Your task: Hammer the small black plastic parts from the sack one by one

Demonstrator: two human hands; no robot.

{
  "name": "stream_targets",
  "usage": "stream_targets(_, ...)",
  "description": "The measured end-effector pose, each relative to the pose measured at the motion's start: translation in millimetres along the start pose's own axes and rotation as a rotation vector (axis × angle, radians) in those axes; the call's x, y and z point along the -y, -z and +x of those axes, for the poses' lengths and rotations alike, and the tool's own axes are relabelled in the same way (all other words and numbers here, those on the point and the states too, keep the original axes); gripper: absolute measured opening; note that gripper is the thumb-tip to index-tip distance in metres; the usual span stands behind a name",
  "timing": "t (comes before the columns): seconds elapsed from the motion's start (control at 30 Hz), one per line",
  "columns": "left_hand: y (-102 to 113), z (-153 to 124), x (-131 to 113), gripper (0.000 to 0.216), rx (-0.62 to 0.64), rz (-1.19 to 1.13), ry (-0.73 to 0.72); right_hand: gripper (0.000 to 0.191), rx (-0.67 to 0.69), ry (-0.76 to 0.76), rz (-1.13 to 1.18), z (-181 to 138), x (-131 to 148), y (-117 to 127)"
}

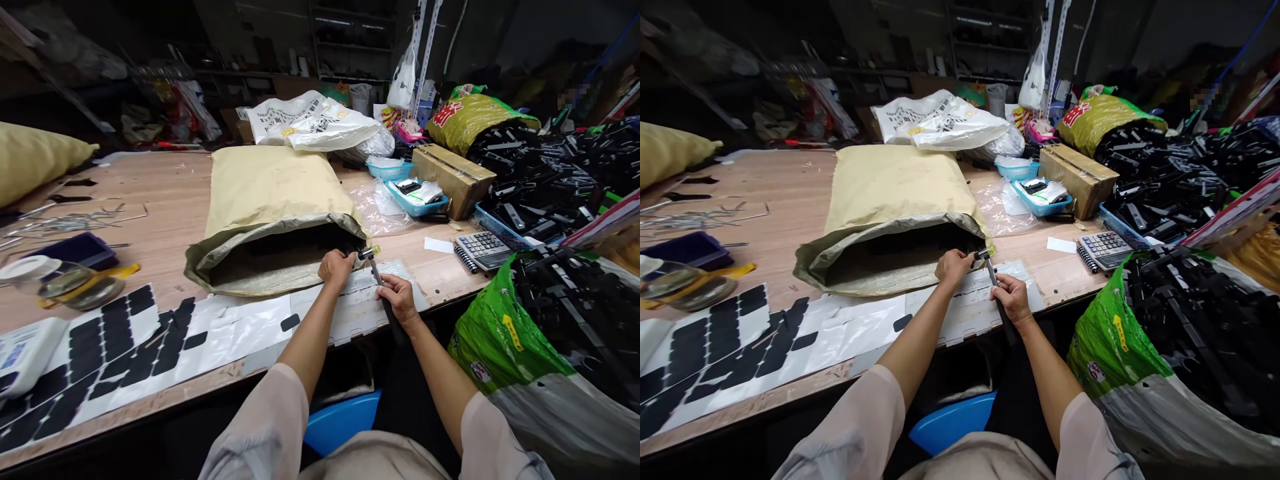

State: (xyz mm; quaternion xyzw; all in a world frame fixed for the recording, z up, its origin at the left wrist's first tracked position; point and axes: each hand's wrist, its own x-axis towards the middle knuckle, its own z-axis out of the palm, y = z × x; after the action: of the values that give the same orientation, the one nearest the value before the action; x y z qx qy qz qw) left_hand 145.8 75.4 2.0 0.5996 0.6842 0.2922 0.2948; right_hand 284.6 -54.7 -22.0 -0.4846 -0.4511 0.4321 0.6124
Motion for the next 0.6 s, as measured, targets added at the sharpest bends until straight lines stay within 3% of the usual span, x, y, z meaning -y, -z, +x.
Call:
stream_targets(0.13,1.6,-3.2,-1.9,0.021,0.031,0.047,-0.007,0.031,0.006,-0.005,0.017,0.4,1.7,-0.4)
stream_targets(0.23,24.4,-14.6,7.3,0.017,0.096,0.041,-0.125,0.032,0.009,0.0,0.02,-0.2,1.3,-0.4)
stream_targets(0.33,58.0,-29.8,33.1,0.02,0.197,0.025,-0.308,0.032,0.025,0.006,0.023,-1.1,1.0,0.2)
stream_targets(0.43,83.9,-45.1,68.0,0.023,0.255,0.026,-0.388,0.032,0.061,0.006,0.014,-2.4,1.5,1.5)
stream_targets(0.6,87.4,-59.8,104.2,0.022,0.244,0.025,-0.453,0.035,0.21,-0.009,-0.076,-6.2,0.0,3.8)
